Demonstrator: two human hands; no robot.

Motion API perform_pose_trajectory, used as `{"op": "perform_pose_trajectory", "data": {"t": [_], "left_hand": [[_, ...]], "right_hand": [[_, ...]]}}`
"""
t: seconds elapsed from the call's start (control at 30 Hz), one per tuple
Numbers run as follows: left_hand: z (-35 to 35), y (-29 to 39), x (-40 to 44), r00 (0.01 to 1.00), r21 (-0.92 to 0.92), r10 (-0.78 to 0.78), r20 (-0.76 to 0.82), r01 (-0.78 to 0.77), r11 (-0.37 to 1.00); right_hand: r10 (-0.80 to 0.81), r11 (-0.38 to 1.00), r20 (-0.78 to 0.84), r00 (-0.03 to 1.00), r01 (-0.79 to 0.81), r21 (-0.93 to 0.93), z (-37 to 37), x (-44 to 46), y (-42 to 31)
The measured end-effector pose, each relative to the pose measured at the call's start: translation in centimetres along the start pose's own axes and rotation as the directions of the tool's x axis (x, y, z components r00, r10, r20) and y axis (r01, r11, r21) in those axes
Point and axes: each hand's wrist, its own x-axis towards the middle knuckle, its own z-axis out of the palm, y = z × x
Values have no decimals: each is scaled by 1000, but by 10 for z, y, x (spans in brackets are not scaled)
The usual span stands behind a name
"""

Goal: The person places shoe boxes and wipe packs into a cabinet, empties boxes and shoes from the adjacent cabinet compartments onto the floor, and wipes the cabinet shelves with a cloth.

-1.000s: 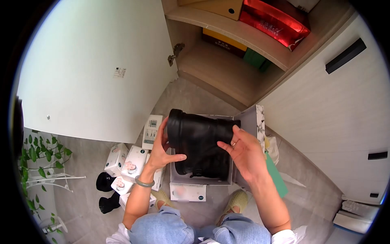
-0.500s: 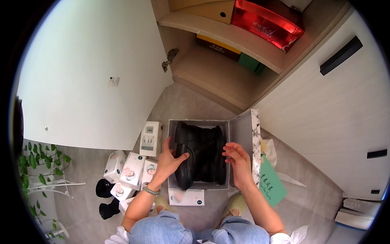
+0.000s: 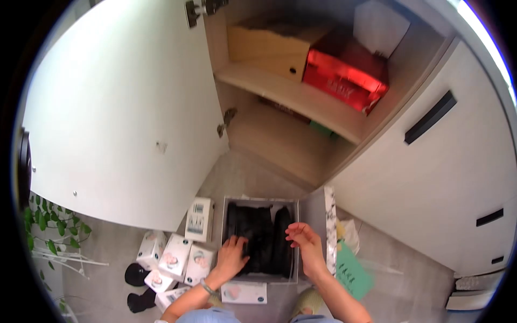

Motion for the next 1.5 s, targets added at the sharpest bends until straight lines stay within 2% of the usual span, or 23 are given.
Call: {"op": "perform_pose_trajectory", "data": {"t": [0.07,0.13,0.2,0.23,0.27,0.3,0.33,0.4,0.43,0.5,0.6,0.73,0.8,0.83,0.9,0.93,1.0,1.03,1.1,1.23,1.3,1.4,1.5], "left_hand": [[-15,8,4,999,-127,-45,30,49,991],[-24,15,6,1000,-171,-26,-12,24,985],[-28,20,5,999,-212,-16,-48,5,977],[-27,23,4,992,-262,22,-123,-54,964],[-26,26,3,979,-306,54,-197,-114,945],[-26,27,0,986,-360,53,-160,-109,927],[-26,29,-3,984,-362,52,-169,-111,925],[-26,31,-5,991,-437,40,-126,-92,895],[-25,29,-6,992,-458,44,-122,-96,884],[-24,24,-7,991,-475,44,-127,-100,875],[-26,18,-8,992,-509,42,-122,-99,855],[-28,17,-10,993,-532,20,-113,-78,843],[-31,21,-10,994,-544,28,-104,-81,835],[-32,22,-10,995,-555,27,-94,-75,828],[-34,23,-11,996,-558,29,-88,-74,826],[-34,25,-13,996,-565,28,-84,-71,822],[-28,18,-15,993,-561,40,-111,-96,822],[-27,17,-14,989,-551,55,-137,-122,826],[-29,18,-15,992,-549,46,-120,-105,829],[-31,19,-14,990,-563,59,-131,-123,817],[-32,22,-16,994,-574,49,-100,-98,813],[-32,20,-16,995,-572,54,-89,-96,815],[-28,17,-16,992,-571,64,-106,-114,813]], "right_hand": [[-104,994,20,994,104,-36,11,5,-30],[-433,878,68,899,438,-193,32,16,-77],[-686,587,157,711,668,-458,50,40,-126],[-775,413,191,602,712,-568,65,47,-158],[-840,226,242,487,717,-659,80,56,-188],[-916,-70,292,275,609,-790,89,77,-212],[-920,-331,386,62,401,-854,97,102,-233],[-876,-476,481,-36,221,-851,108,151,-269],[-874,-480,483,-44,222,-848,109,172,-279],[-838,-494,513,187,140,-858,107,196,-294],[-795,-537,552,251,131,-833,100,203,-304],[-737,-656,655,164,56,-753,89,197,-319],[-758,-606,612,226,104,-789,87,188,-317],[-761,-603,609,225,100,-791,84,180,-318],[-856,-430,481,190,257,-865,74,166,-318],[-853,-432,484,193,257,-864,62,166,-312],[-846,-533,524,100,-94,-841,35,170,-298],[-842,-538,530,99,-94,-838,30,172,-294],[-814,-560,563,145,-454,-693,19,176,-288],[-788,-603,572,229,-476,-640,6,192,-301],[-786,-618,518,338,-411,-670,5,192,-304],[-766,-639,524,373,-342,-690,7,176,-298],[-756,-651,526,390,-366,-665,29,131,-277]]}}
